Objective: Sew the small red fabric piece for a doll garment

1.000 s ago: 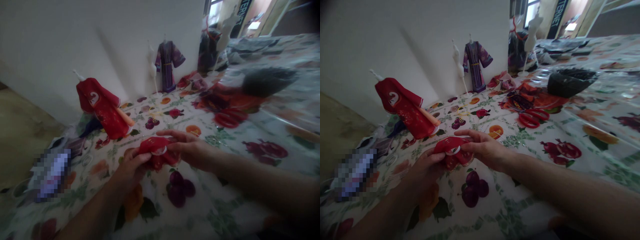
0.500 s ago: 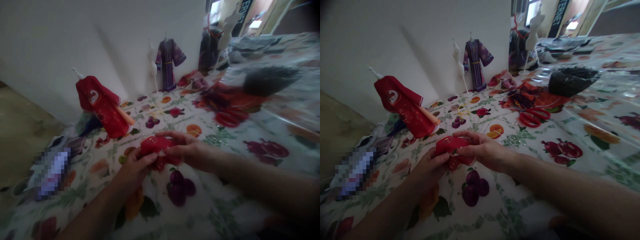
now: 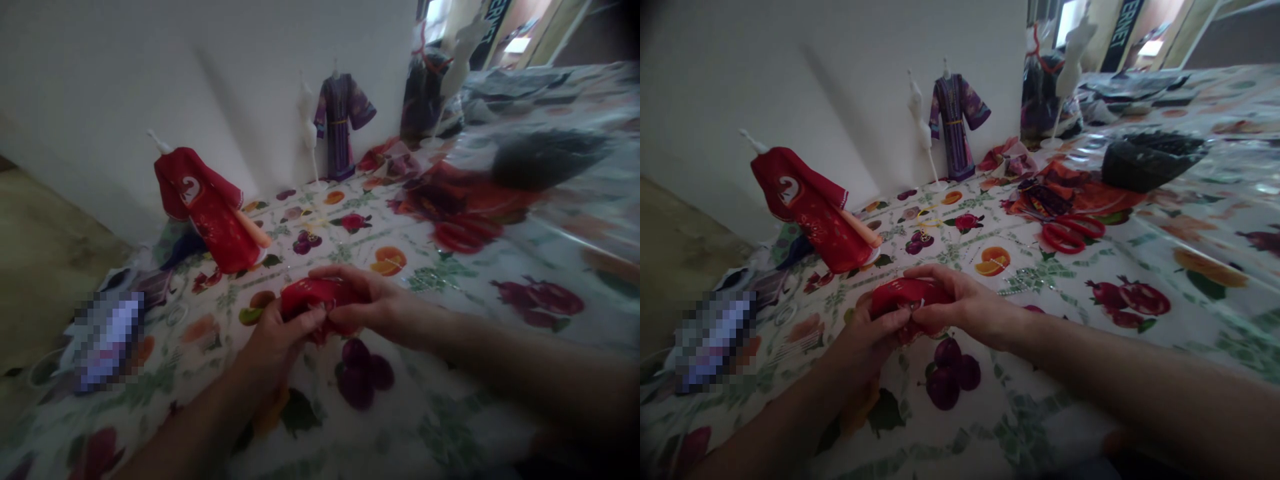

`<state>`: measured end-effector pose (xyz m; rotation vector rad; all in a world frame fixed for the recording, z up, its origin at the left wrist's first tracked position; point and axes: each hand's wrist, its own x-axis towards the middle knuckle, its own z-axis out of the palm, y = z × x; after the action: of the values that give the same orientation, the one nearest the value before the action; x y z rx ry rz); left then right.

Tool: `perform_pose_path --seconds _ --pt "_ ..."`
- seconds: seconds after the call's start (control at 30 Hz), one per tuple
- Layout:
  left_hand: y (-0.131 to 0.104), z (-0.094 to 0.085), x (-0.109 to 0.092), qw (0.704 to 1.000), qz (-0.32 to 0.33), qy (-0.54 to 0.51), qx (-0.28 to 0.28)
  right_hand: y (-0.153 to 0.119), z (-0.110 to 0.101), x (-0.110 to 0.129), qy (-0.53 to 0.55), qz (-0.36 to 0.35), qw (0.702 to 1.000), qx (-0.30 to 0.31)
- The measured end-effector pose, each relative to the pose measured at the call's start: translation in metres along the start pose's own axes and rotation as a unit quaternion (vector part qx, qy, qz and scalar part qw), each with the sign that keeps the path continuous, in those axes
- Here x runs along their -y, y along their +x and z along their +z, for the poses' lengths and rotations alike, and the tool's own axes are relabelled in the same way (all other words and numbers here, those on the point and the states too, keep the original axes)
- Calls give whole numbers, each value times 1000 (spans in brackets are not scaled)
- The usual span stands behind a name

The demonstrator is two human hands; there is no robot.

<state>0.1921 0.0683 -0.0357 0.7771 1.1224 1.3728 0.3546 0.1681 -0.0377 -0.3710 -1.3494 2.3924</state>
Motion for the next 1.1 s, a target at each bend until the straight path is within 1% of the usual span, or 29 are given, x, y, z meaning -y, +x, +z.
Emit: perform_pose_path --seconds 0.17,0.3,0.4,0.6,0.8,0.93,1.03,1.1 --pt "-1 -2 1 1000 -19 13 12 -1 1 3 -25 7 999 -23" --pt "0 -3 -5 999 -26 22 14 0 0 6 -18 1 999 -35" --pt "1 -5 -11 999 -36 12 0 0 -1 7 -12 -3 999 -48" --pt "4 -13 -15 999 -26 19 13 1 -1 12 10 1 998 -68" --pt "6 -16 -18 999 -31 1 -7 1 -2 13 30 -5 997 -64" --pt "8 -15 -18 1000 -27 -3 -14 1 -3 12 23 -17 998 -64" --pt "11 -19 -16 999 -31 26 -23 2 -4 11 11 -32 997 -76" --pt "12 -23 -16 995 -4 80 -52 2 -4 10 2 -47 995 -90"
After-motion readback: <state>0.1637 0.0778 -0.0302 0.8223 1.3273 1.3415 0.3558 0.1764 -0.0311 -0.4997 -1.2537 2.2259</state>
